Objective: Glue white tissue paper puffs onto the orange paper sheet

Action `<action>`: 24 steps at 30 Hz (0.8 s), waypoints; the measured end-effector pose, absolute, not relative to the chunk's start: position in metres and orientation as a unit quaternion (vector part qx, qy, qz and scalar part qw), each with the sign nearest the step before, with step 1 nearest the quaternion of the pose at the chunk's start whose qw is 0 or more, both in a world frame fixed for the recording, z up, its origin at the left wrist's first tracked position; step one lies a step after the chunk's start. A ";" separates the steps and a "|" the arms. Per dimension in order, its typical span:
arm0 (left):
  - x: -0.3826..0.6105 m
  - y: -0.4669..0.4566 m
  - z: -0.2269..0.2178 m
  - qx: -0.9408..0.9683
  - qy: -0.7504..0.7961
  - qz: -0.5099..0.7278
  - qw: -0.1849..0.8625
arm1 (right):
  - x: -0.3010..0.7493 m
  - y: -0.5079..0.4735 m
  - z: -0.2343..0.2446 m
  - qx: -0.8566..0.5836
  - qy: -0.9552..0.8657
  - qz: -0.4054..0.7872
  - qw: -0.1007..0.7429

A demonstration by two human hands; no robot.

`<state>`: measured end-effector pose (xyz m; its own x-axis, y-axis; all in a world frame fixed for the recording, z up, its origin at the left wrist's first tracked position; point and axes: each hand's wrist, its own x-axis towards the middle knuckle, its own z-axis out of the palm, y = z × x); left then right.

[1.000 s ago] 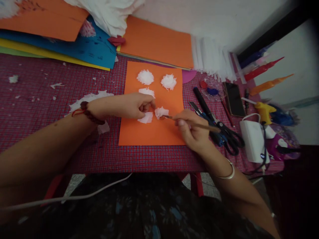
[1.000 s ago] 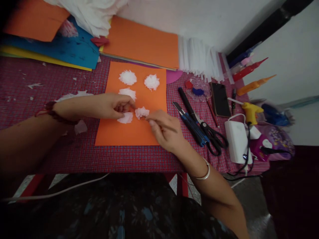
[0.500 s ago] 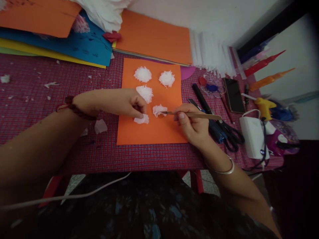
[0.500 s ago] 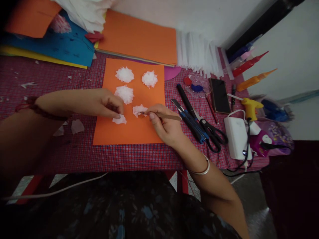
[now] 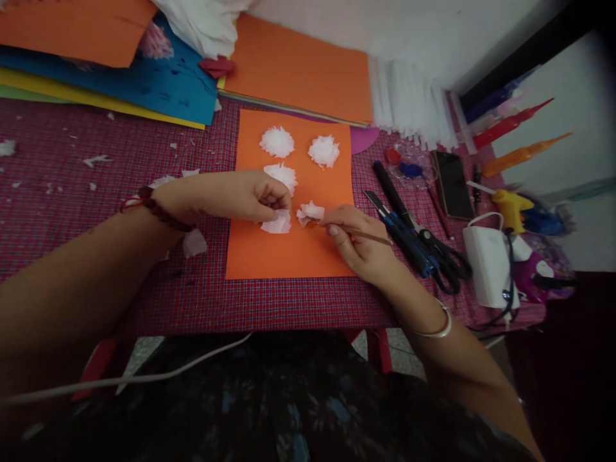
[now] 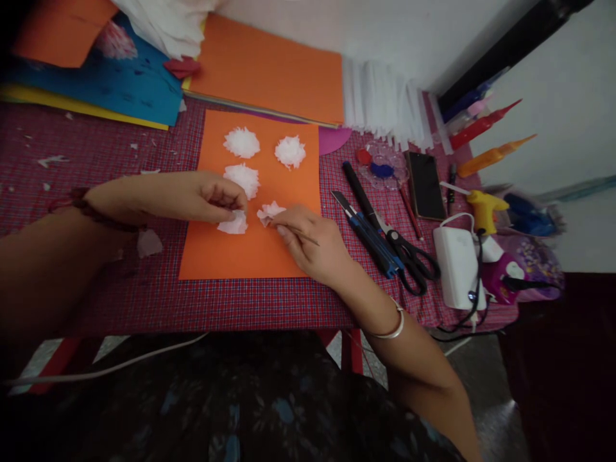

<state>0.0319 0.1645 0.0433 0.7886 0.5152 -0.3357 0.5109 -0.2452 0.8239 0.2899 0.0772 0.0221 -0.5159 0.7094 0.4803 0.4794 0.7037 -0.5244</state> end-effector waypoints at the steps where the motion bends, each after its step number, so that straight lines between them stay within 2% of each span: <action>1: 0.032 0.165 0.043 0.788 0.321 0.004 0.525 | 0.290 0.077 0.023 -0.351 -0.858 0.156 0.340; 6: 0.032 0.165 0.041 0.777 0.326 0.022 0.539 | 0.289 0.073 0.024 -0.357 -0.879 0.110 0.296; 11: 0.032 0.166 0.037 0.773 0.318 0.045 0.547 | 0.284 0.068 0.026 -0.329 -0.917 -0.008 0.226; 14: 0.032 0.167 0.035 0.773 0.330 0.045 0.541 | 0.284 0.067 0.027 -0.322 -0.926 -0.006 0.198; 16: 0.032 0.166 0.035 0.769 0.337 0.042 0.541 | 0.285 0.069 0.026 -0.340 -0.909 0.052 0.234; 21: 0.033 0.164 0.040 0.781 0.349 0.035 0.516 | 0.288 0.078 0.016 -0.431 -0.755 0.261 0.421; 24: 0.033 0.164 0.041 0.783 0.350 0.033 0.512 | 0.288 0.083 0.012 -0.458 -0.675 0.355 0.456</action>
<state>0.0327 0.1641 0.0407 0.7524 0.5826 -0.3072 0.5151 -0.2298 0.8258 0.2878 0.0833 0.0119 -0.1639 0.9426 0.2910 0.2944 0.3283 -0.8975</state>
